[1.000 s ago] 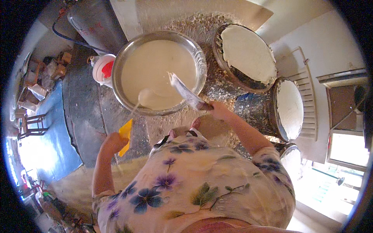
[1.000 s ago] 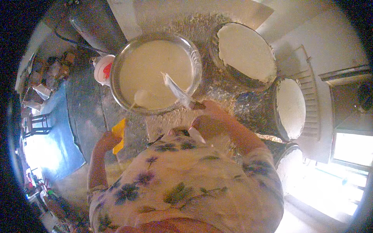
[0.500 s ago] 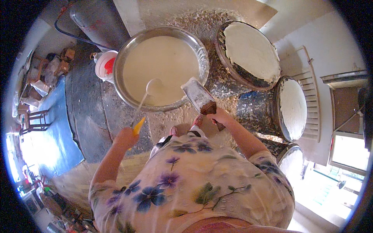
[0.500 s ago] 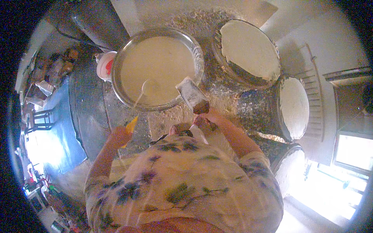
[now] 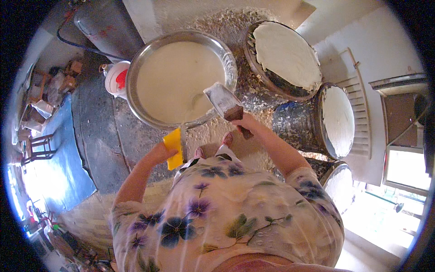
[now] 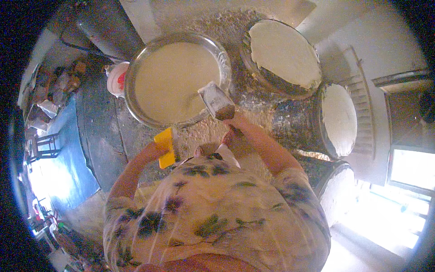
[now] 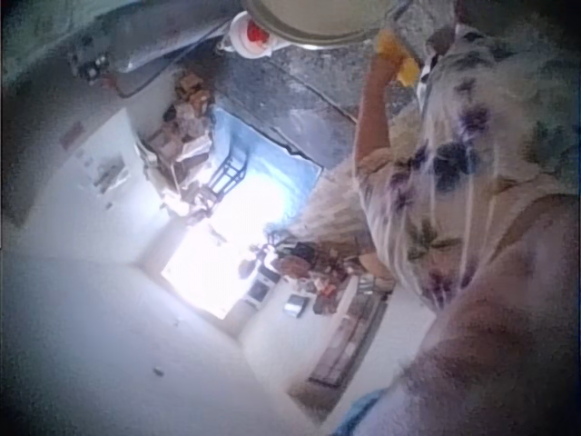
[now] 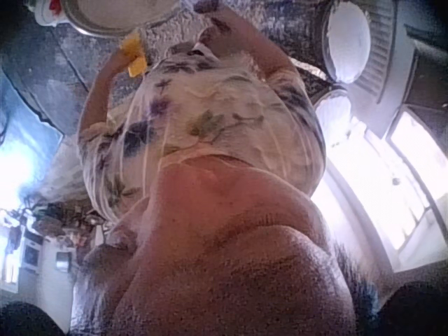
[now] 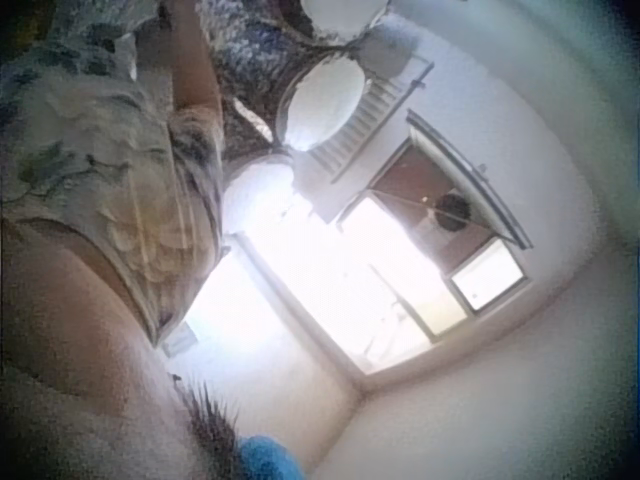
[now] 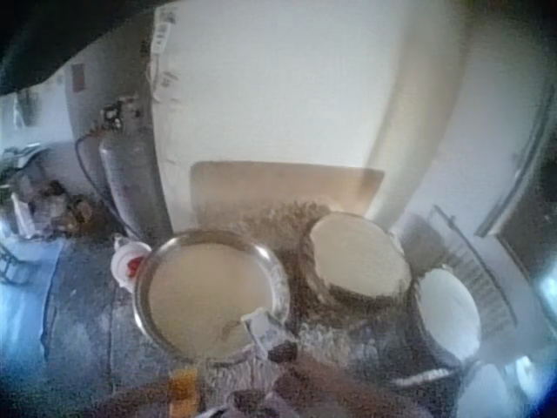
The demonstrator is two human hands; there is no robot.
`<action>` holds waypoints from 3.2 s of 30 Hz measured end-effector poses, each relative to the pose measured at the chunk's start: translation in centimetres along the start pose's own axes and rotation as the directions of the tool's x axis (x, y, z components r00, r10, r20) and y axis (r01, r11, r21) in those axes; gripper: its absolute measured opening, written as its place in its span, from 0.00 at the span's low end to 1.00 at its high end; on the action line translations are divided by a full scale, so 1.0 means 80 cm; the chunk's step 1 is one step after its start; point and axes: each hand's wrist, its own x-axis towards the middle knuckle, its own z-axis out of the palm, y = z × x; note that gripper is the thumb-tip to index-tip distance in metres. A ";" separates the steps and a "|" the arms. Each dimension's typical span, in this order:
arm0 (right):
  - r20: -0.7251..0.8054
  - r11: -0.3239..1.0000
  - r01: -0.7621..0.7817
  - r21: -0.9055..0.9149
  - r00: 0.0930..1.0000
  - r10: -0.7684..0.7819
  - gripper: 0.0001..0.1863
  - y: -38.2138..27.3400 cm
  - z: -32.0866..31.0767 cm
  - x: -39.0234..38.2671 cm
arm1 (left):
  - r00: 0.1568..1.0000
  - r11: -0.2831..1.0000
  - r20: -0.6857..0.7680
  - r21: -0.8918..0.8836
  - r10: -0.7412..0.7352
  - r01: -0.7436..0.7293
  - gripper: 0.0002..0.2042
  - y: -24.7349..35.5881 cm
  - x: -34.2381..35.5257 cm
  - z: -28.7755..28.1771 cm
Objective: The person ladles batter onto hot round pans, spreads it evenly with a spatula, cooks the crepes, and stacks them in a basket. The process is repeated across multiple pans in a continuous workflow.
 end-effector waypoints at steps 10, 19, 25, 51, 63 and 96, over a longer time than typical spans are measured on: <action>0.351 0.875 -0.121 0.469 0.935 -0.059 0.11 0.005 0.025 -0.015 | 0.989 0.382 0.077 -0.916 -0.123 0.118 0.16 0.019 -0.038 0.039; 0.077 0.969 0.143 0.203 0.984 -0.161 0.14 0.034 0.049 -0.048 | 0.971 0.249 -0.216 -0.951 -0.102 -0.186 0.12 0.021 0.002 0.042; -0.007 0.985 0.119 0.128 0.993 -0.119 0.16 0.053 0.060 -0.028 | 0.926 0.576 -0.373 -0.745 0.059 -0.337 0.15 0.033 -0.025 -0.002; -0.552 0.922 0.180 0.342 0.833 0.041 0.17 0.093 0.029 -0.226 | 0.994 0.857 0.031 -0.505 -0.101 0.103 0.23 0.245 -0.205 -0.089; -0.759 0.546 0.559 0.624 0.266 0.595 0.09 0.446 0.090 -0.668 | 0.705 0.949 0.636 -0.240 0.313 -0.204 0.23 0.560 -0.217 0.224; -0.424 0.415 -0.117 0.902 -0.414 0.806 0.21 0.650 0.411 -0.949 | 0.213 0.830 0.819 -0.457 0.533 -0.320 0.19 0.667 -0.259 0.597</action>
